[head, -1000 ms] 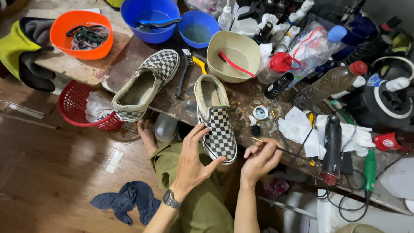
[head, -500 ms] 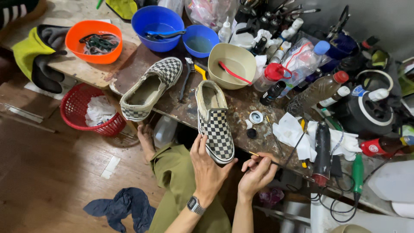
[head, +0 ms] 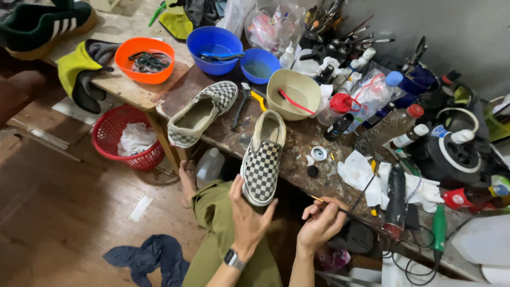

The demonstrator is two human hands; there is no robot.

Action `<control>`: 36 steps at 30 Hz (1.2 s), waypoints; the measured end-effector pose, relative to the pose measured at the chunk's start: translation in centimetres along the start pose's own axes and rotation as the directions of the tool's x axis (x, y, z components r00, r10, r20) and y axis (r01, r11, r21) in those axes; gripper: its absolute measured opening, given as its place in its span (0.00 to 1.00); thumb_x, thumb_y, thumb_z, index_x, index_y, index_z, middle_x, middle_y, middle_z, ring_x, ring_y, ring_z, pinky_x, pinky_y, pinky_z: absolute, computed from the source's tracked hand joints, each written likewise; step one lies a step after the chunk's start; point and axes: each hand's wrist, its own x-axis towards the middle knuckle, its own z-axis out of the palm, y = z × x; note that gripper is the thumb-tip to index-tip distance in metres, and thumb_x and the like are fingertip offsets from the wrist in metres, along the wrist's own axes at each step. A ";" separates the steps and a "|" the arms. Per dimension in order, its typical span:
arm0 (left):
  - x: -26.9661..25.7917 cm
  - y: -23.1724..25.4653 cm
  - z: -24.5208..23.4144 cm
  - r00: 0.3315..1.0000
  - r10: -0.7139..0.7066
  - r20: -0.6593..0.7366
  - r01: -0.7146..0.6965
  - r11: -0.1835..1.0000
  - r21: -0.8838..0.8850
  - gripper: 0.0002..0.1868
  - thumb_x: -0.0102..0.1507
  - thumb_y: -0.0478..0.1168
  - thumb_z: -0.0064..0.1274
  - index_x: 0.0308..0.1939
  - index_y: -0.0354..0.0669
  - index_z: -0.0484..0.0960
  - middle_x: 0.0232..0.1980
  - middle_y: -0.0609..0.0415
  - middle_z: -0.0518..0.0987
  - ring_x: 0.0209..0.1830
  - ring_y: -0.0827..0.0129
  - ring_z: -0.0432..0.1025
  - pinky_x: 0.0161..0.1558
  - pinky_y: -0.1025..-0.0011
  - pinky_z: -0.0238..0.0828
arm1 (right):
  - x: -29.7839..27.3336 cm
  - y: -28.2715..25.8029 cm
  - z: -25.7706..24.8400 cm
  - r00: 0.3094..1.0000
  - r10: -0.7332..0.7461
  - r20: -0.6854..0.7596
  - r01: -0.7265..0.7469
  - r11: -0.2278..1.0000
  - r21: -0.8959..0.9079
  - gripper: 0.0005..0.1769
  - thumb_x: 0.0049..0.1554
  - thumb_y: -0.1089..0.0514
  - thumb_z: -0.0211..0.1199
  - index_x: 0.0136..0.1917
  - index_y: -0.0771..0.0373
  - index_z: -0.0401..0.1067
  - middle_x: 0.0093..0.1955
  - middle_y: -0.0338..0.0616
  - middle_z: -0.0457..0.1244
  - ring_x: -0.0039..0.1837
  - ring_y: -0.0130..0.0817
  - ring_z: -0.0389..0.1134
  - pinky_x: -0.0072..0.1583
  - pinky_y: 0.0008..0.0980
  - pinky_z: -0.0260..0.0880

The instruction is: The person paints a checkered pattern onto a slip-on shoe using a small brush. They hold the shoe in their left hand and carefully apply black paint to the white squares of the pattern.

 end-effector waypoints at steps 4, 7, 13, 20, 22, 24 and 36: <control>1.3 0.6 -0.5 0.999 -0.054 0.001 0.054 0.998 -0.039 0.50 0.51 0.51 0.67 0.67 0.37 0.54 0.67 0.39 0.60 0.71 0.49 0.57 0.71 0.54 0.55 | -0.9 -1.1 0.6 1.000 -0.015 0.006 0.015 1.000 -0.006 0.13 0.65 0.57 0.43 0.43 0.68 0.61 0.33 0.49 0.56 0.27 0.30 0.53 0.27 0.26 0.54; 1.7 0.4 -1.0 0.996 -0.077 -0.041 0.073 0.993 -0.090 0.45 0.51 0.41 0.67 0.67 0.36 0.59 0.69 0.38 0.63 0.72 0.51 0.58 0.71 0.57 0.54 | -0.8 -1.3 0.1 0.999 -0.030 0.042 0.029 0.999 0.014 0.14 0.65 0.55 0.43 0.45 0.66 0.61 0.34 0.48 0.57 0.28 0.28 0.53 0.27 0.25 0.54; 4.4 1.4 -4.6 0.990 -0.098 -0.101 0.079 0.981 -0.179 0.46 0.49 0.47 0.65 0.67 0.36 0.60 0.69 0.36 0.64 0.70 0.52 0.61 0.68 0.61 0.62 | -0.8 -3.0 -0.5 0.992 -0.077 0.101 0.075 0.997 0.027 0.12 0.65 0.58 0.42 0.44 0.66 0.61 0.33 0.47 0.56 0.28 0.29 0.53 0.27 0.26 0.54; 7.8 -0.6 -8.1 0.929 -0.239 -0.282 0.071 0.864 -0.498 0.36 0.49 0.40 0.50 0.61 0.33 0.65 0.62 0.39 0.72 0.61 0.56 0.69 0.62 0.64 0.67 | -1.3 -4.4 0.3 0.997 -0.049 0.067 0.044 0.996 0.077 0.11 0.63 0.59 0.42 0.42 0.65 0.60 0.31 0.45 0.54 0.27 0.27 0.52 0.26 0.23 0.52; 8.1 -1.4 -9.0 0.916 -0.238 -0.324 0.057 0.874 -0.483 0.35 0.48 0.40 0.45 0.60 0.33 0.66 0.59 0.39 0.74 0.59 0.57 0.70 0.61 0.63 0.66 | -1.4 -4.8 -0.1 0.996 -0.049 0.072 0.042 0.995 0.094 0.10 0.62 0.60 0.42 0.41 0.65 0.60 0.30 0.45 0.54 0.27 0.27 0.52 0.25 0.23 0.51; 8.2 -1.8 -9.8 0.946 -0.305 -0.106 0.144 0.692 -0.707 0.46 0.50 0.61 0.47 0.66 0.36 0.61 0.60 0.35 0.73 0.61 0.55 0.68 0.58 0.58 0.69 | -1.5 -5.1 -0.7 0.991 -0.110 0.081 0.100 0.988 0.122 0.12 0.63 0.56 0.43 0.43 0.64 0.60 0.30 0.44 0.52 0.27 0.27 0.53 0.25 0.23 0.51; 0.1 1.9 -6.7 0.627 -0.031 0.779 0.773 -0.103 -0.626 0.40 0.56 0.57 0.41 0.64 0.32 0.64 0.55 0.38 0.75 0.50 0.57 0.73 0.52 0.61 0.72 | -6.2 -8.6 -1.8 0.940 -0.085 0.331 0.032 0.986 0.163 0.12 0.62 0.56 0.44 0.39 0.63 0.57 0.29 0.45 0.49 0.27 0.28 0.49 0.23 0.21 0.50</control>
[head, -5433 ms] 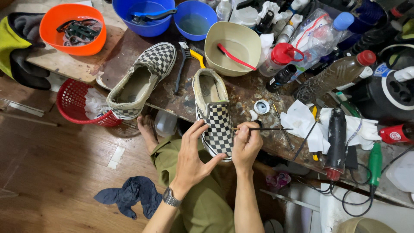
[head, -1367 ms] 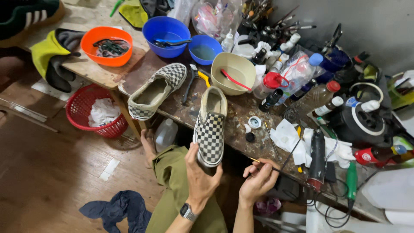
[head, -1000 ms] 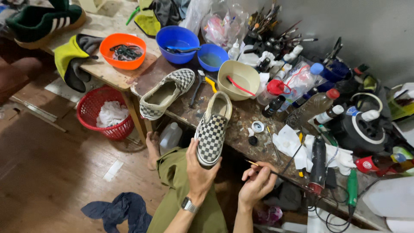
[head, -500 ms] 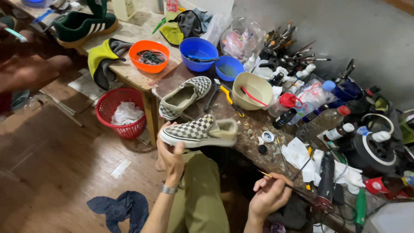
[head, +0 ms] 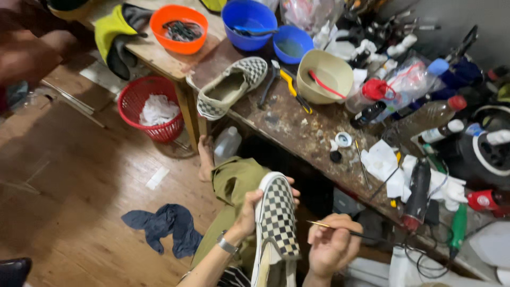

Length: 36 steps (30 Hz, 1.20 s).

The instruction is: The person paints a checkered pattern onto a slip-on shoe using a small brush. They hold the shoe in their left hand and carefully apply black paint to the white squares of the pattern.

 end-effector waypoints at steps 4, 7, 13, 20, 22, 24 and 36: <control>-0.6 -2.8 -1.0 0.986 -0.162 0.029 0.164 0.974 -0.155 0.38 0.58 0.56 0.36 0.66 0.32 0.63 0.58 0.39 0.73 0.55 0.55 0.70 0.61 0.58 0.65 | -1.2 1.3 -1.7 0.992 0.119 0.041 -0.116 0.992 -0.055 0.12 0.62 0.55 0.45 0.40 0.65 0.59 0.34 0.48 0.52 0.29 0.27 0.50 0.25 0.21 0.56; -1.0 -4.3 -3.0 0.969 -0.246 0.008 0.245 0.959 -0.143 0.39 0.59 0.55 0.33 0.68 0.32 0.61 0.61 0.35 0.71 0.59 0.51 0.69 0.62 0.57 0.65 | -1.7 2.2 -3.4 0.986 0.146 0.075 -0.144 0.989 -0.036 0.11 0.60 0.60 0.45 0.39 0.68 0.61 0.36 0.51 0.53 0.30 0.30 0.53 0.26 0.21 0.56; -1.8 -4.5 -3.6 0.968 -0.227 0.107 0.214 0.969 0.120 0.33 0.66 0.57 0.38 0.64 0.33 0.65 0.58 0.41 0.74 0.58 0.62 0.70 0.62 0.66 0.65 | -2.1 2.2 -5.2 0.954 0.168 0.248 -0.129 0.978 -0.164 0.10 0.61 0.57 0.46 0.42 0.66 0.61 0.35 0.49 0.54 0.29 0.32 0.57 0.33 0.25 0.62; -1.5 -4.4 -3.0 0.931 -0.361 0.058 0.365 0.914 -0.177 0.32 0.68 0.55 0.35 0.64 0.30 0.65 0.56 0.37 0.74 0.53 0.50 0.73 0.56 0.57 0.71 | -2.0 1.6 -5.8 0.920 0.198 0.339 -0.109 0.958 -0.265 0.09 0.59 0.58 0.49 0.41 0.64 0.65 0.36 0.48 0.60 0.39 0.35 0.64 0.47 0.29 0.68; -1.6 -4.1 -1.5 0.918 -0.393 0.062 0.393 0.875 -0.281 0.33 0.68 0.56 0.35 0.63 0.28 0.65 0.55 0.35 0.75 0.50 0.48 0.74 0.55 0.56 0.71 | -1.4 1.4 -5.5 0.919 0.185 0.347 -0.109 0.968 -0.226 0.08 0.59 0.58 0.49 0.41 0.63 0.64 0.35 0.47 0.60 0.39 0.34 0.63 0.47 0.29 0.68; -2.0 -3.6 0.6 0.905 -0.420 0.068 0.422 0.865 -0.272 0.34 0.68 0.57 0.34 0.60 0.26 0.67 0.51 0.36 0.76 0.48 0.54 0.74 0.56 0.62 0.68 | -0.6 1.3 -5.3 0.940 0.080 0.330 -0.071 0.997 -0.038 0.08 0.56 0.63 0.46 0.37 0.66 0.64 0.32 0.49 0.58 0.36 0.36 0.59 0.33 0.24 0.64; -4.0 -2.2 6.0 0.787 -0.585 -0.197 0.543 0.808 -0.228 0.27 0.68 0.57 0.41 0.39 0.33 0.78 0.38 0.45 0.81 0.33 0.67 0.75 0.39 0.73 0.71 | 3.7 -5.6 -0.2 0.780 0.030 0.624 -0.130 0.985 0.114 0.14 0.53 0.51 0.54 0.29 0.57 0.68 0.24 0.35 0.59 0.26 0.27 0.57 0.35 0.26 0.57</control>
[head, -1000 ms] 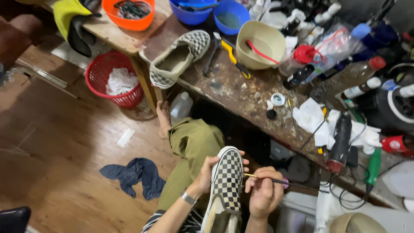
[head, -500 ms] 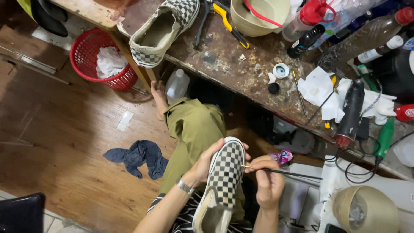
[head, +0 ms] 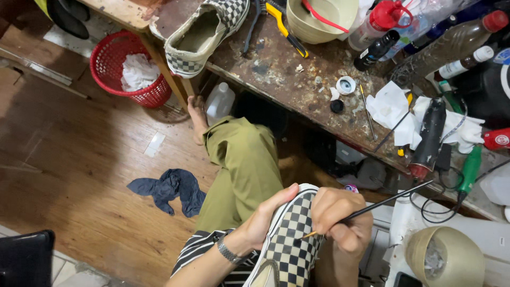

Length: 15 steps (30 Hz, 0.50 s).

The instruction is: The person paints a checkered pattern onto a slip-on shoe using a small brush. They hold the shoe in their left hand and carefully apply black paint to the white squares of the pattern.

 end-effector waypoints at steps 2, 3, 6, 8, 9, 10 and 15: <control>-0.3 -0.1 0.3 1.000 0.013 0.012 -0.013 1.000 -0.022 0.26 0.68 0.56 0.40 0.37 0.33 0.77 0.35 0.47 0.80 0.31 0.68 0.74 0.36 0.74 0.71 | -0.5 0.4 -0.4 1.000 -0.006 0.013 0.006 1.000 0.004 0.15 0.53 0.51 0.54 0.27 0.57 0.67 0.23 0.35 0.58 0.25 0.27 0.56 0.34 0.26 0.57; -0.4 -0.1 0.4 0.999 0.025 0.026 -0.024 0.999 -0.040 0.25 0.69 0.55 0.40 0.36 0.34 0.76 0.32 0.48 0.80 0.29 0.69 0.74 0.34 0.75 0.71 | -0.8 0.6 -0.6 1.000 -0.016 0.022 0.016 1.000 0.006 0.17 0.53 0.50 0.54 0.26 0.57 0.66 0.22 0.36 0.58 0.24 0.27 0.55 0.33 0.26 0.56; -0.5 -0.2 0.8 0.998 0.048 0.033 -0.048 0.999 -0.020 0.24 0.69 0.55 0.40 0.36 0.34 0.76 0.33 0.48 0.80 0.29 0.69 0.74 0.35 0.75 0.71 | -1.2 0.7 -0.4 0.999 -0.040 0.016 0.040 0.999 -0.015 0.15 0.52 0.53 0.53 0.26 0.57 0.65 0.22 0.35 0.57 0.24 0.26 0.54 0.32 0.24 0.55; -0.7 -0.2 1.0 0.998 0.042 0.036 -0.041 0.999 -0.021 0.25 0.69 0.55 0.40 0.34 0.34 0.76 0.31 0.48 0.79 0.28 0.69 0.73 0.34 0.75 0.70 | -1.0 0.3 -0.4 0.998 -0.039 0.046 0.040 0.999 -0.031 0.16 0.53 0.53 0.52 0.26 0.57 0.65 0.22 0.35 0.57 0.24 0.26 0.55 0.32 0.24 0.56; -0.8 -0.2 1.2 0.999 0.037 0.039 -0.036 0.999 -0.021 0.26 0.69 0.55 0.39 0.33 0.35 0.76 0.30 0.48 0.79 0.27 0.70 0.73 0.32 0.76 0.69 | -0.9 0.1 -0.4 0.996 -0.040 0.078 0.043 0.998 -0.046 0.16 0.54 0.52 0.52 0.26 0.57 0.65 0.23 0.34 0.58 0.24 0.25 0.56 0.32 0.24 0.56; -0.7 -0.2 1.2 0.998 0.037 0.041 -0.037 0.999 -0.021 0.26 0.69 0.55 0.39 0.33 0.35 0.76 0.30 0.48 0.79 0.27 0.70 0.73 0.32 0.76 0.69 | -0.9 0.1 -0.4 0.996 -0.040 0.078 0.044 0.998 -0.047 0.16 0.54 0.52 0.52 0.26 0.57 0.65 0.23 0.34 0.58 0.24 0.25 0.56 0.32 0.24 0.56; -0.9 -0.1 1.4 0.998 0.052 0.044 -0.051 0.998 -0.026 0.25 0.70 0.54 0.39 0.35 0.34 0.76 0.34 0.47 0.80 0.31 0.69 0.74 0.38 0.75 0.71 | -0.8 0.0 -0.4 0.990 -0.046 0.130 0.052 0.997 -0.050 0.14 0.51 0.55 0.52 0.25 0.57 0.65 0.22 0.33 0.59 0.23 0.25 0.55 0.31 0.23 0.56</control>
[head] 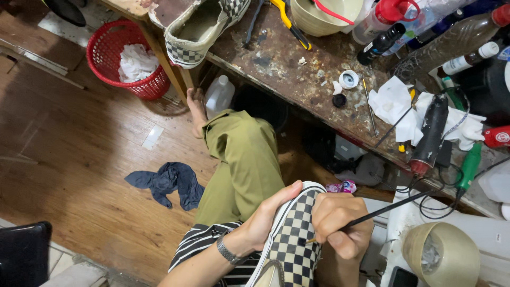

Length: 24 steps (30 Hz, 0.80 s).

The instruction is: The person paints a checkered pattern onto a slip-on shoe using a small brush. They hold the shoe in their left hand and carefully apply black paint to the white squares of the pattern.

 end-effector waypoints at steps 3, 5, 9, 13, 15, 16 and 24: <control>0.0 0.1 0.1 1.000 0.018 0.021 -0.018 1.000 0.002 0.25 0.70 0.53 0.38 0.32 0.35 0.76 0.32 0.49 0.79 0.30 0.71 0.72 0.37 0.76 0.70 | 0.0 0.0 0.0 1.000 -0.003 0.002 0.003 1.000 -0.025 0.16 0.53 0.53 0.52 0.25 0.57 0.66 0.22 0.32 0.59 0.23 0.25 0.56 0.30 0.23 0.57; 0.1 0.0 -0.1 1.000 -0.004 0.006 0.005 1.000 -0.011 0.26 0.70 0.54 0.38 0.33 0.35 0.76 0.32 0.48 0.79 0.30 0.71 0.73 0.36 0.76 0.70 | 0.1 -0.1 0.1 1.000 0.002 0.003 -0.002 1.000 -0.029 0.16 0.53 0.53 0.52 0.25 0.57 0.66 0.22 0.32 0.59 0.23 0.25 0.56 0.30 0.23 0.57; 0.0 0.1 0.0 0.999 -0.025 -0.021 0.024 1.000 -0.018 0.26 0.70 0.55 0.39 0.32 0.35 0.77 0.32 0.49 0.80 0.29 0.71 0.72 0.35 0.76 0.69 | 0.1 -0.2 0.1 1.000 0.022 0.015 -0.021 0.998 -0.052 0.18 0.54 0.52 0.52 0.25 0.57 0.66 0.22 0.33 0.59 0.23 0.24 0.56 0.30 0.23 0.57; 0.0 0.2 0.0 1.000 -0.030 -0.008 0.029 0.999 -0.020 0.27 0.70 0.56 0.38 0.32 0.34 0.77 0.32 0.47 0.80 0.29 0.71 0.73 0.36 0.76 0.69 | 0.3 -0.2 0.0 0.999 0.020 0.038 -0.018 0.998 -0.053 0.16 0.53 0.54 0.51 0.26 0.57 0.66 0.22 0.33 0.59 0.23 0.24 0.56 0.31 0.23 0.57; 0.0 0.2 0.0 1.000 -0.019 -0.013 0.019 0.999 -0.027 0.27 0.70 0.55 0.39 0.33 0.34 0.77 0.32 0.48 0.80 0.29 0.71 0.73 0.35 0.76 0.70 | 0.2 0.1 0.0 0.999 0.012 0.039 -0.010 0.999 -0.038 0.16 0.53 0.53 0.52 0.26 0.57 0.66 0.22 0.34 0.59 0.23 0.25 0.56 0.31 0.24 0.57; -0.1 0.3 0.1 1.000 -0.018 -0.013 0.018 0.999 -0.027 0.27 0.70 0.55 0.39 0.33 0.34 0.77 0.32 0.48 0.80 0.29 0.71 0.73 0.35 0.76 0.70 | 0.2 0.0 0.0 0.999 0.011 0.039 -0.009 0.999 -0.038 0.16 0.53 0.53 0.52 0.26 0.57 0.66 0.22 0.34 0.59 0.23 0.25 0.56 0.31 0.24 0.57; 0.0 0.0 -0.1 0.999 -0.045 -0.017 0.044 0.998 -0.047 0.28 0.70 0.56 0.39 0.32 0.34 0.76 0.32 0.47 0.80 0.29 0.70 0.73 0.35 0.76 0.70 | 0.2 0.0 -0.2 0.997 0.003 0.077 0.000 0.999 -0.043 0.14 0.51 0.56 0.51 0.26 0.57 0.66 0.23 0.33 0.60 0.24 0.25 0.57 0.32 0.24 0.57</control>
